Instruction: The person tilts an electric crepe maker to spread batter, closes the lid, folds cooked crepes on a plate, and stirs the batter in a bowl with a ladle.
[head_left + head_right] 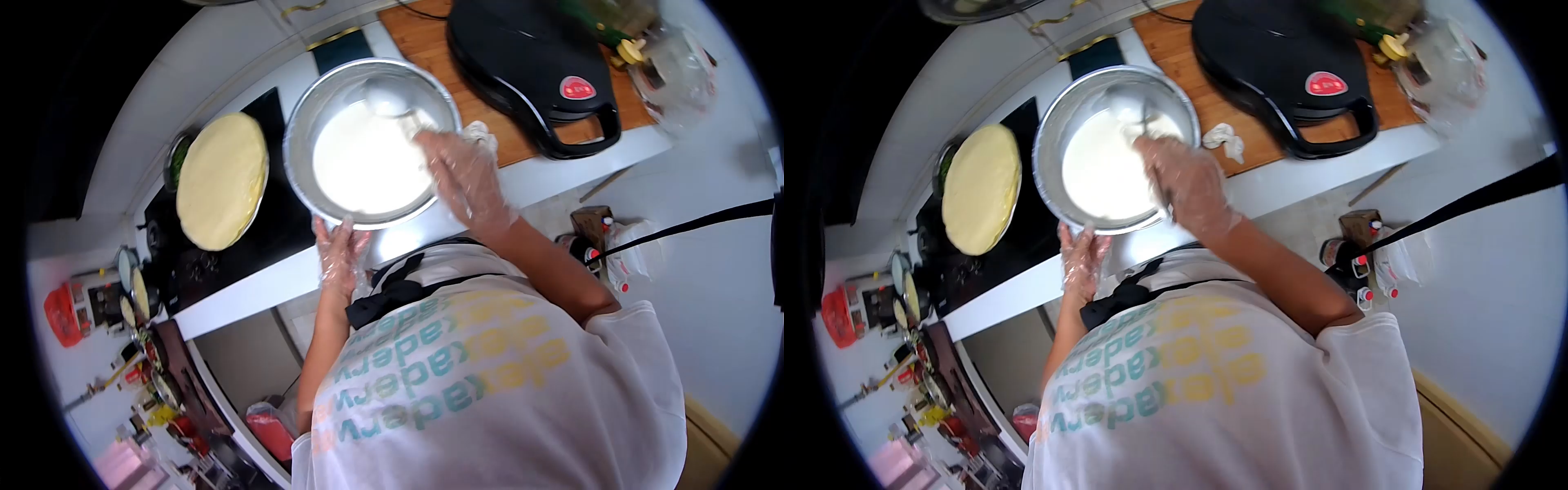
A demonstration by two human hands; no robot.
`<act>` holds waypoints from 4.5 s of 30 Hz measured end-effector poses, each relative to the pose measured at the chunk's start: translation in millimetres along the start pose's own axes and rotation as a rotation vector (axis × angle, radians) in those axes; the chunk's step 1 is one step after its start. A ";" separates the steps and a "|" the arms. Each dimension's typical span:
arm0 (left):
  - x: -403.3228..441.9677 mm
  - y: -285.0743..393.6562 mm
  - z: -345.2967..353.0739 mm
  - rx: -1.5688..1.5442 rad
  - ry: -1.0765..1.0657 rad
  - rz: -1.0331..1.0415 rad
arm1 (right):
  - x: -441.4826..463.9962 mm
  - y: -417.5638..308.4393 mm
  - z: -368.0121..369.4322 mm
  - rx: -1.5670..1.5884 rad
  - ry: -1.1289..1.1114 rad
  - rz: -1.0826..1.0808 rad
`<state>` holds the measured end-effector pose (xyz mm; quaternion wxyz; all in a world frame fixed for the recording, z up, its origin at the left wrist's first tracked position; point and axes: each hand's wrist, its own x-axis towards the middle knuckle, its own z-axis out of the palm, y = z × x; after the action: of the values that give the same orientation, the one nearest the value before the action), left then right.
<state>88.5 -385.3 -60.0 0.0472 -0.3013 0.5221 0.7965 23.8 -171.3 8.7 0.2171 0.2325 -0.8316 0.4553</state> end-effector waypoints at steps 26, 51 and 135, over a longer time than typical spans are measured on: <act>2.6 -2.6 -2.7 -0.120 -0.059 0.025 | -43.1 2.6 -10.4 0.421 -0.339 0.106; 1.1 -0.5 -2.4 -0.057 -0.048 0.003 | -32.7 -8.4 21.5 0.378 -0.236 0.457; 12.1 -10.8 -12.3 0.060 0.025 0.047 | -15.0 -2.6 36.1 0.174 -0.357 0.297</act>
<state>88.2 -393.9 -78.5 0.0310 -0.2973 0.5532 0.7776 31.9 -200.7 -15.9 -0.0236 0.2024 -0.8394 0.5039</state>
